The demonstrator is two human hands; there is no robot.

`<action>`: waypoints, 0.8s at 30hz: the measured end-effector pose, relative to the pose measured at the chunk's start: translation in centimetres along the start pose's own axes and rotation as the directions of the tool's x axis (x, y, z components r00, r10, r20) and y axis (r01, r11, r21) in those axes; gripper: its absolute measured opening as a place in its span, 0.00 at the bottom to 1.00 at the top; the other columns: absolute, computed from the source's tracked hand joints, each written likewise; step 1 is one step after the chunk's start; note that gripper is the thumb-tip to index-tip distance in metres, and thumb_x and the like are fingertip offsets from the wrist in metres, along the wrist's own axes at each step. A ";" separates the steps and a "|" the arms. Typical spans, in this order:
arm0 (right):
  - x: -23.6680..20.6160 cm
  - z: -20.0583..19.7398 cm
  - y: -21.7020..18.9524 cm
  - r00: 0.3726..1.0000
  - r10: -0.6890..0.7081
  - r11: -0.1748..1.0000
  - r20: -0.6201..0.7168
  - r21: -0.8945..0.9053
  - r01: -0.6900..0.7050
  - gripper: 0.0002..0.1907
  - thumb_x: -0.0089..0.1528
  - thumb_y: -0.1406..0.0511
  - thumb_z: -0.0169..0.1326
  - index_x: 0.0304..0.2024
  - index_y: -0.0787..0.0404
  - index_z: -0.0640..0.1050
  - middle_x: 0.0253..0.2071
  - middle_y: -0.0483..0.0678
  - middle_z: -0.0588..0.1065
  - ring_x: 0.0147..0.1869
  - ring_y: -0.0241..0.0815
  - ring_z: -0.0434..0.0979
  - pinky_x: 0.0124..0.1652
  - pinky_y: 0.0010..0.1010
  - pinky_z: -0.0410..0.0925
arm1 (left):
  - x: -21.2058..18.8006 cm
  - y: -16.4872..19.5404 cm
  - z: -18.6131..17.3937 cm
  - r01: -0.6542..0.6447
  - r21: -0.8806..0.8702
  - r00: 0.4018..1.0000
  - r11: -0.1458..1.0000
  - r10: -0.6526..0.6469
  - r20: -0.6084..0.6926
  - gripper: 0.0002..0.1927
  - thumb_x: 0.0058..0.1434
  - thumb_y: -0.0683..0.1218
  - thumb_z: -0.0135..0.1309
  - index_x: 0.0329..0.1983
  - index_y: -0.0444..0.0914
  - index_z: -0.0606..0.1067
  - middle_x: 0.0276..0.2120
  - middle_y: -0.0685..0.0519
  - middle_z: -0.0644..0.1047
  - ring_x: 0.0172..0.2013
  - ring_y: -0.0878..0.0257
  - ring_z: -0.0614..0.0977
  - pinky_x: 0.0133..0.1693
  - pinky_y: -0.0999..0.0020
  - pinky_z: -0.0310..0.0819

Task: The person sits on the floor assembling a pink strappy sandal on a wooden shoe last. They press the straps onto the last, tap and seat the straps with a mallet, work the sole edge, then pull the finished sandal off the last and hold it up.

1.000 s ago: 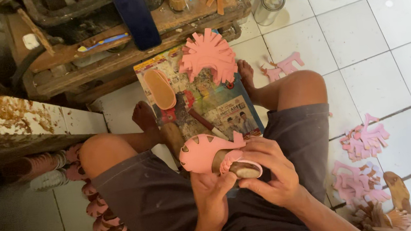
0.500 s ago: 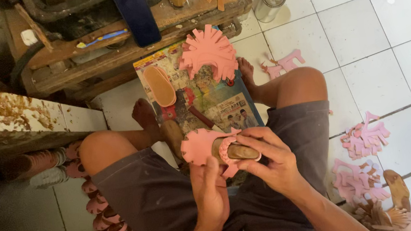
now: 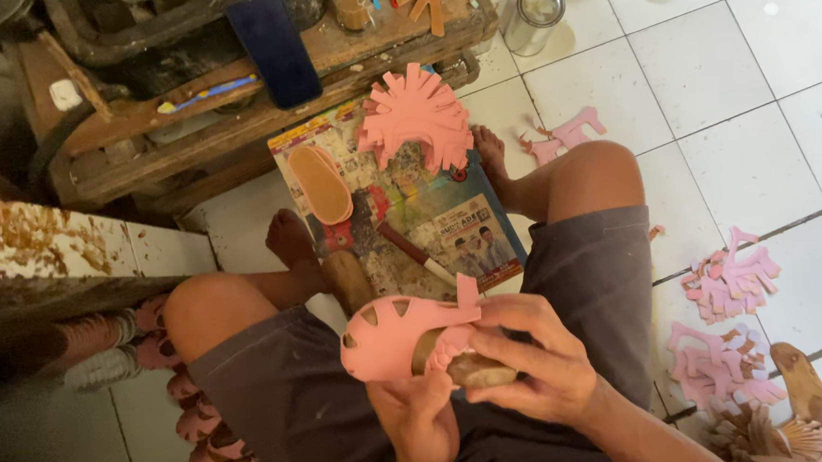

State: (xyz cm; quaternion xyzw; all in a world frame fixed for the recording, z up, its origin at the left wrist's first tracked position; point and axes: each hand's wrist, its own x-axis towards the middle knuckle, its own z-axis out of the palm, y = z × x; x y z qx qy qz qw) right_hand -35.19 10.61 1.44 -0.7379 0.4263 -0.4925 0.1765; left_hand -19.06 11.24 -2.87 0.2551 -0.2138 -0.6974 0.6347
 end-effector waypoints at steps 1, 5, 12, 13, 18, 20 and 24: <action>0.1 0.0 -0.1 1.000 0.013 1.000 -0.001 0.005 -0.013 0.30 0.54 0.59 0.72 0.54 0.66 0.78 0.56 0.56 0.73 0.60 0.55 0.76 0.57 0.43 0.72 | -0.1 -0.1 -0.1 0.029 0.018 0.998 0.999 -0.028 -0.051 0.20 0.66 0.35 0.54 0.60 0.21 0.70 0.50 0.40 0.78 0.49 0.54 0.80 0.52 0.59 0.74; 0.4 0.2 0.0 0.997 0.083 0.996 0.001 0.036 -0.083 0.31 0.52 0.61 0.73 0.54 0.67 0.78 0.55 0.56 0.73 0.56 0.50 0.77 0.54 0.38 0.72 | -0.3 -0.2 -0.1 0.044 0.048 0.990 0.998 -0.037 -0.134 0.19 0.63 0.37 0.52 0.57 0.26 0.71 0.49 0.43 0.79 0.47 0.57 0.82 0.49 0.61 0.77; 0.8 0.4 0.1 0.992 0.124 0.987 -0.007 0.102 -0.123 0.30 0.52 0.65 0.74 0.54 0.68 0.79 0.53 0.55 0.72 0.54 0.47 0.76 0.53 0.34 0.72 | -0.1 0.6 0.8 0.080 0.041 0.990 0.996 -0.075 -0.118 0.21 0.69 0.42 0.52 0.62 0.27 0.68 0.52 0.43 0.78 0.49 0.57 0.81 0.51 0.60 0.76; 0.9 0.3 0.1 0.990 0.144 0.986 0.010 0.087 -0.144 0.30 0.52 0.65 0.74 0.54 0.68 0.78 0.53 0.55 0.73 0.54 0.47 0.77 0.53 0.34 0.72 | 0.1 0.7 1.0 0.097 0.053 0.988 0.994 -0.089 -0.127 0.22 0.69 0.43 0.51 0.63 0.28 0.66 0.53 0.43 0.77 0.51 0.57 0.81 0.52 0.60 0.76; 1.4 -0.6 0.8 0.889 0.443 0.896 0.114 -0.023 -0.444 0.26 0.52 0.68 0.70 0.53 0.67 0.81 0.52 0.53 0.77 0.55 0.46 0.80 0.52 0.33 0.72 | 0.8 1.4 1.7 0.227 -0.123 0.945 0.966 -0.249 -0.213 0.23 0.73 0.50 0.39 0.65 0.31 0.64 0.57 0.45 0.75 0.54 0.55 0.79 0.56 0.58 0.74; 1.4 -0.6 0.9 0.866 0.483 0.868 0.130 0.059 -0.493 0.24 0.54 0.68 0.69 0.52 0.66 0.81 0.53 0.53 0.77 0.55 0.45 0.80 0.53 0.32 0.72 | 0.8 1.6 1.7 0.242 -0.140 0.931 0.960 -0.270 -0.247 0.23 0.72 0.50 0.38 0.65 0.33 0.63 0.58 0.46 0.74 0.56 0.56 0.78 0.57 0.58 0.73; 1.1 0.3 0.8 0.932 0.342 0.935 0.119 0.057 -0.350 0.26 0.54 0.67 0.69 0.53 0.68 0.80 0.53 0.53 0.77 0.56 0.47 0.79 0.55 0.34 0.72 | 0.8 1.8 1.2 0.205 0.000 0.967 0.979 -0.202 -0.156 0.25 0.72 0.46 0.48 0.68 0.31 0.63 0.58 0.42 0.73 0.53 0.54 0.77 0.52 0.57 0.71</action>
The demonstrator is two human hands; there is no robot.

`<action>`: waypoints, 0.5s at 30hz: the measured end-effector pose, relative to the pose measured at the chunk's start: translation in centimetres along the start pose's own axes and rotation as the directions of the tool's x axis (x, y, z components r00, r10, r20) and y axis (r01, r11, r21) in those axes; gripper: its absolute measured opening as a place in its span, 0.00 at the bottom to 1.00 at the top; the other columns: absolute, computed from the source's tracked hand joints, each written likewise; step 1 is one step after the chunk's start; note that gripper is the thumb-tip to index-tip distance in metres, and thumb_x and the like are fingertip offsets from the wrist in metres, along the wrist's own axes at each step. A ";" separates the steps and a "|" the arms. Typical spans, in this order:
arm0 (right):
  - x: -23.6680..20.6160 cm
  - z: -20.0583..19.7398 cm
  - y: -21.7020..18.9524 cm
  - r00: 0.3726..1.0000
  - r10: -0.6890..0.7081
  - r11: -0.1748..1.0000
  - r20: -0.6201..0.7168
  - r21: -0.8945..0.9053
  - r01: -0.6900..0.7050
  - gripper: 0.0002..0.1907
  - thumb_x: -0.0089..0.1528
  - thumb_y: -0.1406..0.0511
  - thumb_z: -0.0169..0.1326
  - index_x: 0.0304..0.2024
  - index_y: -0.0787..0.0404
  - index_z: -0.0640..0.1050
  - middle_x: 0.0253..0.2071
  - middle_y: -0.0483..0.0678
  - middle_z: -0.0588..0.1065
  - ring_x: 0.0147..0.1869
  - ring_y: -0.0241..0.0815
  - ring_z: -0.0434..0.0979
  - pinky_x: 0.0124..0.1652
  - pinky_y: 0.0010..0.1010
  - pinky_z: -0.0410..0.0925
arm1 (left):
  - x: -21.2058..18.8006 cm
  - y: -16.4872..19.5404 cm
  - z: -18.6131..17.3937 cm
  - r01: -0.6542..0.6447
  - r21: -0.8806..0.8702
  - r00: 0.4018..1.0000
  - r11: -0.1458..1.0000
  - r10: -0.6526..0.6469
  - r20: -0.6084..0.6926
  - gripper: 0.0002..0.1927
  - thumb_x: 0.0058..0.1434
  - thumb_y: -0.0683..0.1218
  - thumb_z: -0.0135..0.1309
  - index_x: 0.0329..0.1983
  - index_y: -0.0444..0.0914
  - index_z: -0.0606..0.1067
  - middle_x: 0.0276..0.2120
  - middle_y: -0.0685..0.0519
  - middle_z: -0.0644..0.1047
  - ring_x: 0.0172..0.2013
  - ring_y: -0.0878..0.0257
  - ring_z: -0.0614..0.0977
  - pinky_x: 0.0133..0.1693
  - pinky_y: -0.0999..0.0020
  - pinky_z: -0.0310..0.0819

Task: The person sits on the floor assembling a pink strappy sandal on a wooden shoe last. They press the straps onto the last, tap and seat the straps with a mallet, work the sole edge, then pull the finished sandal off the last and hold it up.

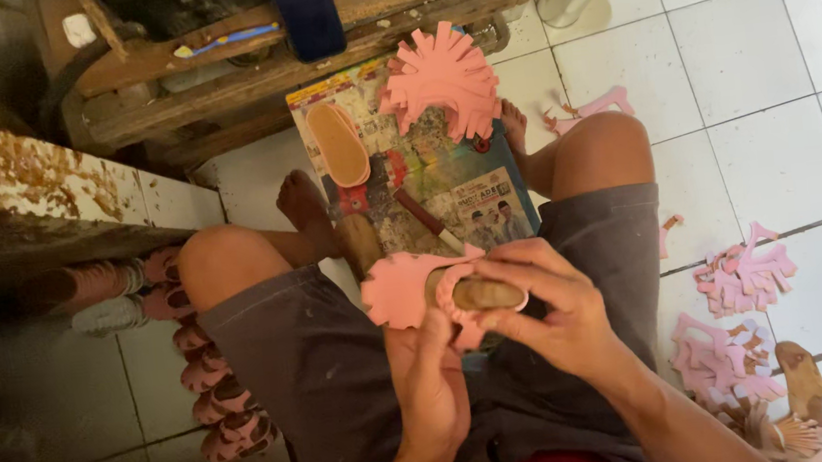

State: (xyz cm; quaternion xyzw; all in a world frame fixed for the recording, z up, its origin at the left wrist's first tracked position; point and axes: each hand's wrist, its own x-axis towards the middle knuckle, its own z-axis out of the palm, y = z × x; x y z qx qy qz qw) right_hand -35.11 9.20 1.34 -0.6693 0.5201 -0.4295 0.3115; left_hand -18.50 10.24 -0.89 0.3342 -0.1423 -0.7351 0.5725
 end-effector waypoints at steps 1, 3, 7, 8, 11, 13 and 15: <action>-0.2 0.3 -0.1 0.997 -0.077 0.997 -0.014 -0.026 0.077 0.27 0.53 0.66 0.70 0.53 0.68 0.80 0.52 0.53 0.76 0.56 0.49 0.78 0.55 0.35 0.71 | -0.2 0.0 -0.2 -0.018 0.048 0.999 0.999 0.016 0.034 0.26 0.72 0.45 0.51 0.68 0.29 0.63 0.57 0.39 0.74 0.51 0.52 0.76 0.50 0.57 0.70; -0.5 0.7 -0.4 0.968 -0.246 0.967 -0.044 -0.085 0.242 0.29 0.51 0.63 0.72 0.52 0.68 0.79 0.51 0.53 0.75 0.56 0.51 0.76 0.56 0.38 0.71 | -0.6 0.0 -0.8 -0.144 0.067 0.983 0.987 0.135 0.124 0.29 0.68 0.42 0.56 0.69 0.27 0.64 0.60 0.41 0.73 0.59 0.52 0.76 0.61 0.57 0.68; -0.8 0.6 -0.9 0.931 -0.363 0.929 -0.033 -0.087 0.359 0.29 0.52 0.61 0.73 0.52 0.67 0.79 0.54 0.53 0.74 0.59 0.55 0.76 0.57 0.42 0.72 | -1.2 -0.7 -1.6 -0.189 0.013 0.982 0.982 0.189 0.025 0.40 0.54 0.38 0.60 0.69 0.35 0.58 0.60 0.46 0.71 0.58 0.54 0.75 0.58 0.56 0.69; -0.8 0.4 -1.1 0.927 -0.373 0.924 -0.034 -0.096 0.369 0.29 0.52 0.61 0.73 0.52 0.66 0.79 0.54 0.53 0.74 0.59 0.55 0.76 0.57 0.42 0.72 | -1.4 -0.9 -1.7 -0.217 -0.009 0.975 0.976 0.217 0.052 0.39 0.55 0.38 0.60 0.69 0.33 0.59 0.59 0.45 0.72 0.58 0.53 0.76 0.59 0.55 0.70; -0.8 0.3 -1.1 0.919 -0.391 0.916 -0.051 -0.113 0.384 0.29 0.52 0.61 0.73 0.53 0.66 0.80 0.54 0.53 0.74 0.58 0.55 0.76 0.56 0.42 0.72 | -1.5 -1.4 -2.0 -0.261 -0.055 0.958 0.964 0.266 0.105 0.35 0.58 0.37 0.61 0.68 0.29 0.61 0.58 0.42 0.73 0.58 0.51 0.77 0.61 0.53 0.70; -0.7 0.2 -1.1 0.924 -0.379 0.923 -0.051 -0.093 0.373 0.30 0.52 0.61 0.73 0.53 0.66 0.80 0.54 0.53 0.74 0.58 0.55 0.76 0.56 0.42 0.72 | -1.5 -1.6 -2.0 -0.248 -0.044 0.963 0.968 0.251 0.093 0.33 0.60 0.36 0.61 0.67 0.28 0.62 0.57 0.43 0.73 0.57 0.52 0.76 0.62 0.54 0.69; -0.7 0.3 -0.9 0.931 -0.362 0.931 -0.050 -0.066 0.359 0.30 0.52 0.61 0.72 0.53 0.67 0.79 0.54 0.52 0.74 0.57 0.55 0.76 0.57 0.42 0.71 | -1.4 -1.7 -2.0 -0.224 -0.021 0.971 0.974 0.225 0.078 0.33 0.60 0.37 0.61 0.66 0.28 0.63 0.57 0.43 0.73 0.57 0.53 0.77 0.62 0.55 0.69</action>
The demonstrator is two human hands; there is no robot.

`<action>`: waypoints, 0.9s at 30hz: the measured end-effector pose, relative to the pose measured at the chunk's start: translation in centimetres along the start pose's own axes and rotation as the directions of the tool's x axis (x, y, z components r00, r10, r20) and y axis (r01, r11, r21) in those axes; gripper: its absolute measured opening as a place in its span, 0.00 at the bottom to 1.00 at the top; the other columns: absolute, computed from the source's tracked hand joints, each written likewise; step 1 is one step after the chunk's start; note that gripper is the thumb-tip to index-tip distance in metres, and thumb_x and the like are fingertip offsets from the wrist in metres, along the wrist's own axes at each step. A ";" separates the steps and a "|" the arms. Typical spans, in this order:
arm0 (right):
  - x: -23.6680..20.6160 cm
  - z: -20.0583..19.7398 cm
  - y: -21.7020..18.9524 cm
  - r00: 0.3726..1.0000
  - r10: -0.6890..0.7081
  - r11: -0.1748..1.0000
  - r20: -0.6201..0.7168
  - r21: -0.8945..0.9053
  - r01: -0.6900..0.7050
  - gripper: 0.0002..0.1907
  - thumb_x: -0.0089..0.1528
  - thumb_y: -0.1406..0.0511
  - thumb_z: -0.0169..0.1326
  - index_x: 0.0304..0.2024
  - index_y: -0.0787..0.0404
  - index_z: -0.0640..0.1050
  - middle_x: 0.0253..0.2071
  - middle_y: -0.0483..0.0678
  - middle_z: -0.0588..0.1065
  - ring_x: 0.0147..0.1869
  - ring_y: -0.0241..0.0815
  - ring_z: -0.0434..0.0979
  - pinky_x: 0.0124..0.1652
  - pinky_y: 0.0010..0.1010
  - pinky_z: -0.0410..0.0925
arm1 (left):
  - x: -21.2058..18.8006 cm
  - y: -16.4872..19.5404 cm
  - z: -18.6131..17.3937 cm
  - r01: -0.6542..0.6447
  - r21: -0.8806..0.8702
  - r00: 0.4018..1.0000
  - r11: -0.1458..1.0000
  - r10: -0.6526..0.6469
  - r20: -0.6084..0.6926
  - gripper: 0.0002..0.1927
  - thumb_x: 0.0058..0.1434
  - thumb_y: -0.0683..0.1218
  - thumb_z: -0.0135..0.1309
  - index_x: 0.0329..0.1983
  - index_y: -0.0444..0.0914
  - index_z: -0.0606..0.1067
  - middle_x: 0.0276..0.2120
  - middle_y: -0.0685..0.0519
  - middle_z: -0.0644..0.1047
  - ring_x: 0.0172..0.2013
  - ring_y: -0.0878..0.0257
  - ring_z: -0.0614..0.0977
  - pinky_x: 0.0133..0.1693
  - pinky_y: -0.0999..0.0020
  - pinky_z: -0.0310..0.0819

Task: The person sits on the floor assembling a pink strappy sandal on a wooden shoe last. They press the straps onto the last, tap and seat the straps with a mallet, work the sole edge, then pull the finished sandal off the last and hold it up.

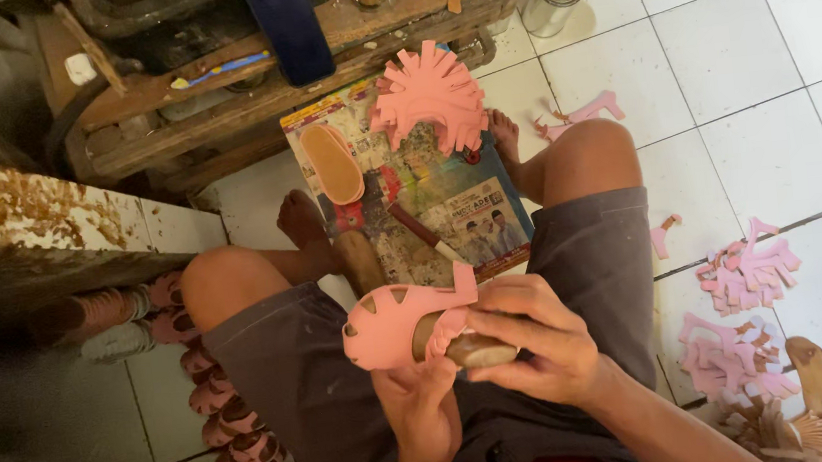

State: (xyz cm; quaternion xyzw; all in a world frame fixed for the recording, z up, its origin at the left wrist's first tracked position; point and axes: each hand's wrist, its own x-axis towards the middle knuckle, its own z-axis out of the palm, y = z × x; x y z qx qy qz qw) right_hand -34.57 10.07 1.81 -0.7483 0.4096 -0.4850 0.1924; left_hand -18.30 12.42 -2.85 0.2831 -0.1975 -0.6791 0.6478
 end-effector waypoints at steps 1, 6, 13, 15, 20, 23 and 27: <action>0.0 0.0 0.1 1.000 0.005 1.000 0.005 0.008 -0.005 0.30 0.52 0.61 0.72 0.53 0.67 0.79 0.54 0.53 0.74 0.57 0.55 0.76 0.56 0.42 0.71 | 0.1 0.1 0.1 0.014 0.011 1.000 1.000 -0.014 -0.010 0.32 0.59 0.37 0.61 0.66 0.27 0.63 0.57 0.43 0.73 0.57 0.54 0.77 0.61 0.55 0.69; -0.4 -0.1 0.5 1.000 0.026 1.000 0.013 0.015 -0.026 0.29 0.53 0.62 0.72 0.53 0.69 0.79 0.53 0.53 0.74 0.58 0.51 0.76 0.56 0.39 0.71 | 0.5 1.0 0.6 0.118 0.038 0.992 0.992 -0.116 -0.057 0.30 0.63 0.38 0.58 0.67 0.30 0.62 0.57 0.43 0.73 0.55 0.56 0.78 0.55 0.58 0.73; -1.1 2.7 0.4 0.714 0.672 0.651 -0.196 0.615 -0.445 0.16 0.64 0.71 0.58 0.53 0.75 0.79 0.55 0.52 0.75 0.56 0.42 0.75 0.55 0.31 0.70 | 1.4 -0.1 2.6 -0.027 0.346 0.999 0.938 0.035 -0.019 0.31 0.62 0.38 0.61 0.66 0.33 0.60 0.56 0.47 0.70 0.58 0.61 0.74 0.58 0.63 0.71; -1.0 4.3 0.8 0.576 0.792 0.465 -0.202 0.812 -0.354 0.14 0.66 0.72 0.55 0.52 0.76 0.78 0.55 0.50 0.76 0.56 0.39 0.76 0.55 0.30 0.70 | 1.8 -1.3 3.3 0.045 0.367 0.993 0.929 -0.003 -0.116 0.24 0.67 0.41 0.57 0.62 0.33 0.62 0.53 0.45 0.72 0.54 0.61 0.75 0.56 0.65 0.71; -0.7 5.8 1.4 0.402 0.899 0.297 -0.172 0.914 -0.275 0.12 0.71 0.68 0.52 0.50 0.73 0.78 0.42 0.49 0.77 0.43 0.38 0.74 0.42 0.31 0.69 | 2.6 -2.3 4.5 0.200 0.328 0.969 0.923 -0.136 -0.209 0.17 0.70 0.46 0.50 0.58 0.36 0.63 0.53 0.48 0.73 0.53 0.65 0.75 0.56 0.69 0.69; -0.6 5.8 1.2 0.412 0.893 0.307 -0.182 0.916 -0.259 0.11 0.73 0.66 0.50 0.49 0.70 0.76 0.42 0.49 0.77 0.43 0.40 0.76 0.42 0.33 0.70 | 2.8 -1.8 4.9 0.196 0.136 0.967 0.971 -0.168 -0.193 0.15 0.68 0.43 0.53 0.54 0.35 0.65 0.50 0.48 0.75 0.51 0.64 0.76 0.53 0.68 0.70; -1.0 6.1 0.6 0.487 0.846 0.340 -0.219 0.924 -0.176 0.10 0.71 0.66 0.47 0.52 0.66 0.72 0.48 0.49 0.76 0.51 0.40 0.78 0.50 0.36 0.73 | 3.1 -1.2 4.9 0.075 -0.023 0.990 0.997 -0.077 -0.118 0.13 0.66 0.36 0.57 0.51 0.34 0.69 0.48 0.46 0.77 0.49 0.63 0.77 0.53 0.67 0.71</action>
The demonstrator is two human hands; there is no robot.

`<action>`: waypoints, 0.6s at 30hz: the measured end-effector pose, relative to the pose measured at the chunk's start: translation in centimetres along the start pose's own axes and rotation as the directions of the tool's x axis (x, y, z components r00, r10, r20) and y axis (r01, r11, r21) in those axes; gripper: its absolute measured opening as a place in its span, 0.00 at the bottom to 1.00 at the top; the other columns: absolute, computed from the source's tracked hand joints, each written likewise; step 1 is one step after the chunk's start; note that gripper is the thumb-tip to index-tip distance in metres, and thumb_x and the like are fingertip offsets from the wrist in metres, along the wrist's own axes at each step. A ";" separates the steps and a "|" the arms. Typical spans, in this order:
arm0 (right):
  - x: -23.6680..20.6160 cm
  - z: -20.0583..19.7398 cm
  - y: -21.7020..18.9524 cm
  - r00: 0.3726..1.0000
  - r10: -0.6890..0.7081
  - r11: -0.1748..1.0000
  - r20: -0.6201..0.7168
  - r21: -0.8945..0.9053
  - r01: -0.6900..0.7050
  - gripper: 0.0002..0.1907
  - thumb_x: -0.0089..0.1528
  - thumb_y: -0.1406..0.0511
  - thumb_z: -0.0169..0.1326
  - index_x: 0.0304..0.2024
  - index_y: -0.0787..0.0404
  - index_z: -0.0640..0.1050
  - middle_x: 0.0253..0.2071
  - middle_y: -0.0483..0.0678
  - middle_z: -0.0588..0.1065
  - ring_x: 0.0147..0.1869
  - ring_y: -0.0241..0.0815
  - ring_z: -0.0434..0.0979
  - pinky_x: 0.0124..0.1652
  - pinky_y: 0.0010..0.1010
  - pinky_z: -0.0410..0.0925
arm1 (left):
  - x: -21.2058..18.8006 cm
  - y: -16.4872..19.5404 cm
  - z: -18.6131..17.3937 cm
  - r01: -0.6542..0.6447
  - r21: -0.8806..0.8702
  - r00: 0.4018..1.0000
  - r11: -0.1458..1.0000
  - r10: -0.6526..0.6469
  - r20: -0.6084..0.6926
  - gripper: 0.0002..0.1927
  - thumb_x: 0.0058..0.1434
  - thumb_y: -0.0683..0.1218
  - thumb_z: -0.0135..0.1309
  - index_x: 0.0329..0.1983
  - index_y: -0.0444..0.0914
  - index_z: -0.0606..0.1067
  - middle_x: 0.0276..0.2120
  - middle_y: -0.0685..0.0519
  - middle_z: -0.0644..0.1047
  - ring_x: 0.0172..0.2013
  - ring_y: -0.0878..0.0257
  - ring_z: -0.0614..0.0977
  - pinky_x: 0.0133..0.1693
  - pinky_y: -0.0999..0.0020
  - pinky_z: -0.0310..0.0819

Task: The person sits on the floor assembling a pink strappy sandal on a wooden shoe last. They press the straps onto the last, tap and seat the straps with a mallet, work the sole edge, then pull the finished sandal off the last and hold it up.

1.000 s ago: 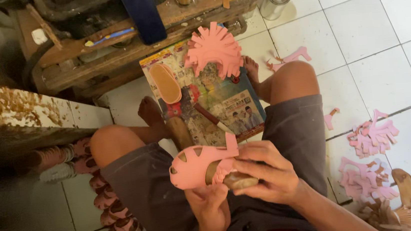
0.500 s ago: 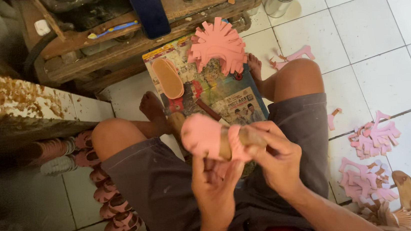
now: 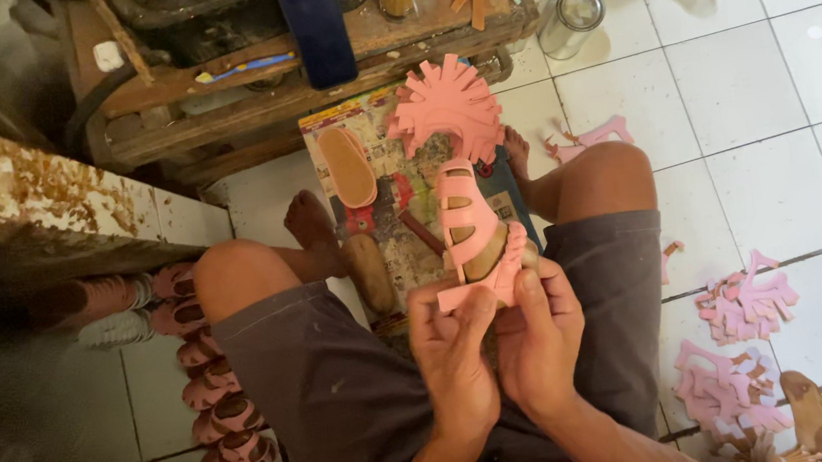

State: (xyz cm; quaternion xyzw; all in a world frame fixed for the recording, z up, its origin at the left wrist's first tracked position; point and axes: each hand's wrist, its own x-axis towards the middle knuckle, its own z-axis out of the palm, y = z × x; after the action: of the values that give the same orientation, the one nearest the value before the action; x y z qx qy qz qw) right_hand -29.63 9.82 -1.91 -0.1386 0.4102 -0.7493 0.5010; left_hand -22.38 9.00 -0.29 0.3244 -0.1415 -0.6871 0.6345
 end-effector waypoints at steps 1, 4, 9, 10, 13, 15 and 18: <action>-0.2 -0.1 0.2 1.000 0.003 1.000 -0.007 0.002 -0.003 0.11 0.72 0.65 0.47 0.53 0.65 0.72 0.49 0.49 0.76 0.51 0.40 0.78 0.50 0.36 0.73 | 0.0 0.1 -0.1 -0.016 -0.036 1.000 0.999 0.017 0.027 0.13 0.65 0.35 0.58 0.51 0.34 0.69 0.48 0.46 0.77 0.49 0.63 0.77 0.54 0.67 0.71; -0.5 -0.6 1.0 1.000 0.021 1.000 0.022 0.012 -0.021 0.10 0.72 0.64 0.45 0.52 0.63 0.72 0.50 0.50 0.75 0.51 0.41 0.78 0.50 0.37 0.73 | 0.3 0.5 -0.3 -0.067 -0.025 0.997 0.997 0.068 0.029 0.13 0.64 0.33 0.60 0.47 0.33 0.69 0.51 0.46 0.77 0.51 0.64 0.78 0.55 0.67 0.72; 0.7 -1.4 0.0 0.984 0.175 0.895 0.015 -0.419 -0.153 0.11 0.74 0.67 0.52 0.43 0.74 0.75 0.42 0.54 0.65 0.41 0.42 0.59 0.43 0.36 0.56 | 2.5 4.6 -2.2 -0.074 0.291 0.996 0.954 0.056 0.070 0.14 0.55 0.33 0.63 0.42 0.32 0.73 0.47 0.49 0.79 0.47 0.63 0.83 0.49 0.66 0.81; 0.8 -1.1 -0.6 0.987 -0.012 0.837 0.161 -0.538 0.098 0.10 0.71 0.67 0.55 0.46 0.72 0.75 0.47 0.53 0.67 0.46 0.42 0.64 0.47 0.35 0.60 | 3.1 6.2 -2.9 -0.047 0.365 0.997 0.930 0.023 0.069 0.13 0.53 0.34 0.63 0.40 0.32 0.74 0.47 0.50 0.80 0.46 0.63 0.85 0.48 0.66 0.83; 1.8 0.7 -3.3 0.726 -0.284 0.466 0.626 -0.572 0.675 0.17 0.64 0.68 0.62 0.53 0.69 0.75 0.56 0.52 0.71 0.57 0.44 0.72 0.56 0.33 0.68 | 4.9 11.9 -5.4 -0.018 0.641 0.988 0.767 -0.086 0.131 0.12 0.54 0.36 0.66 0.39 0.32 0.77 0.37 0.51 0.82 0.38 0.67 0.83 0.41 0.69 0.79; 2.6 3.1 -4.4 0.525 -0.213 0.292 0.824 -0.459 0.839 0.23 0.60 0.69 0.65 0.56 0.68 0.74 0.56 0.55 0.70 0.59 0.51 0.71 0.57 0.35 0.68 | 5.8 15.8 -6.8 -0.078 0.798 0.969 0.597 -0.144 0.202 0.12 0.55 0.38 0.69 0.36 0.32 0.76 0.33 0.53 0.78 0.35 0.69 0.77 0.38 0.70 0.74; 4.5 7.7 -3.0 0.462 0.024 0.478 0.887 -0.416 0.774 0.22 0.62 0.68 0.64 0.57 0.68 0.75 0.54 0.54 0.72 0.53 0.46 0.75 0.51 0.32 0.70 | 7.5 19.4 -7.6 -0.089 0.917 0.943 0.388 -0.265 0.204 0.11 0.53 0.40 0.70 0.31 0.34 0.78 0.30 0.56 0.79 0.33 0.72 0.77 0.36 0.72 0.73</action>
State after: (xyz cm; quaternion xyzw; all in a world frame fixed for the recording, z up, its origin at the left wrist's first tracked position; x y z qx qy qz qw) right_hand -28.81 2.71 4.24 -0.7659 0.3699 -0.4329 0.2985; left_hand -2.38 0.45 3.79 0.5116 -0.5784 -0.5700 0.2807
